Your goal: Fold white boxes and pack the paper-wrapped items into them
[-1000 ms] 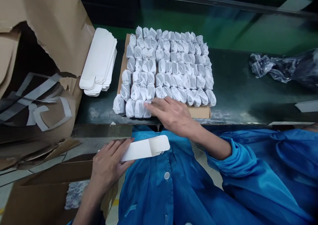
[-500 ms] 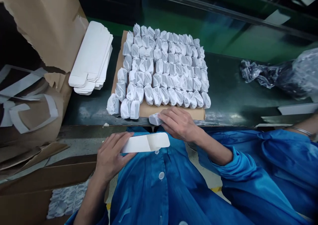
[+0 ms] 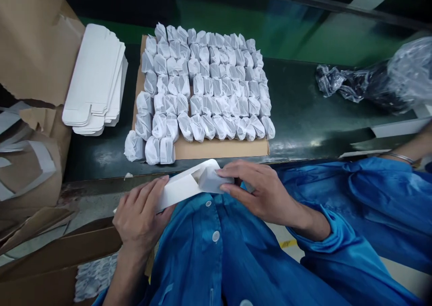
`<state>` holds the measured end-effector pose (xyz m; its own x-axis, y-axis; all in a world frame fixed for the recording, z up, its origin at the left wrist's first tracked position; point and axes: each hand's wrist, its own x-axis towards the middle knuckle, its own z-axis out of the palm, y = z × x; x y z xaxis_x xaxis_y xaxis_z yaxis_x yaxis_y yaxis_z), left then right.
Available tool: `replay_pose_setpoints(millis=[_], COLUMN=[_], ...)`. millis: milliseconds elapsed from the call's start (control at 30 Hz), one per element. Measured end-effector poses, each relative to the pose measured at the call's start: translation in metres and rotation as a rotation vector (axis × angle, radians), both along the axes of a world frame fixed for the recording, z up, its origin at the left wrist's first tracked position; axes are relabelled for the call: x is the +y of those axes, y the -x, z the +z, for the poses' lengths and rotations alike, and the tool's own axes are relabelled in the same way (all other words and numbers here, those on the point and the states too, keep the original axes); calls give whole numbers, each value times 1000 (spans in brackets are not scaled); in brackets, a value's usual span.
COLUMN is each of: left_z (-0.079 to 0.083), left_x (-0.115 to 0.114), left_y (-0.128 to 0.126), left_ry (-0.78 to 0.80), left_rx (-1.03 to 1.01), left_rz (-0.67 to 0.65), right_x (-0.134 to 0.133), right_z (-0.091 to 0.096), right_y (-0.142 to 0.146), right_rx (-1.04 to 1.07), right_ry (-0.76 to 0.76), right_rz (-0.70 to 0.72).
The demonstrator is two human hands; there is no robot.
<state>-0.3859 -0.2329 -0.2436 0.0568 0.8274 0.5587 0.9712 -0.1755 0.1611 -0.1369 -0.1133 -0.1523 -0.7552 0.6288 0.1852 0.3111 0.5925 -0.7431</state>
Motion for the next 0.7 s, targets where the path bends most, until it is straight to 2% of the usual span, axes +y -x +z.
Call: replay_pose_setpoints(millis=[100,167,333,400,500,633,700], left_z=[0,1,4,4,1,-4,-6], left_x=[-1,-1,4,7,11,13,12], left_y=[-3,-4,-8,-10,-13,-16,-16], left_ry=[-25,-6,26,24,0,-56,-74], left_rx=[37,70,129,118,81,40,43], left_rz=[-4,-30,-88,-106,-56,39,62], right_x=[13,21,19,15,14,19,19], right_z=[-2,1,16,16,5,-19,-25], right_y=[1,2,7,9,11,13,14], right_rx=[-231,-336,-476,-436,-218,14,80], right_ry=[67,60,-173,-191,-129,170,254], right_rz=[82,126,178,166,9,-150,-205])
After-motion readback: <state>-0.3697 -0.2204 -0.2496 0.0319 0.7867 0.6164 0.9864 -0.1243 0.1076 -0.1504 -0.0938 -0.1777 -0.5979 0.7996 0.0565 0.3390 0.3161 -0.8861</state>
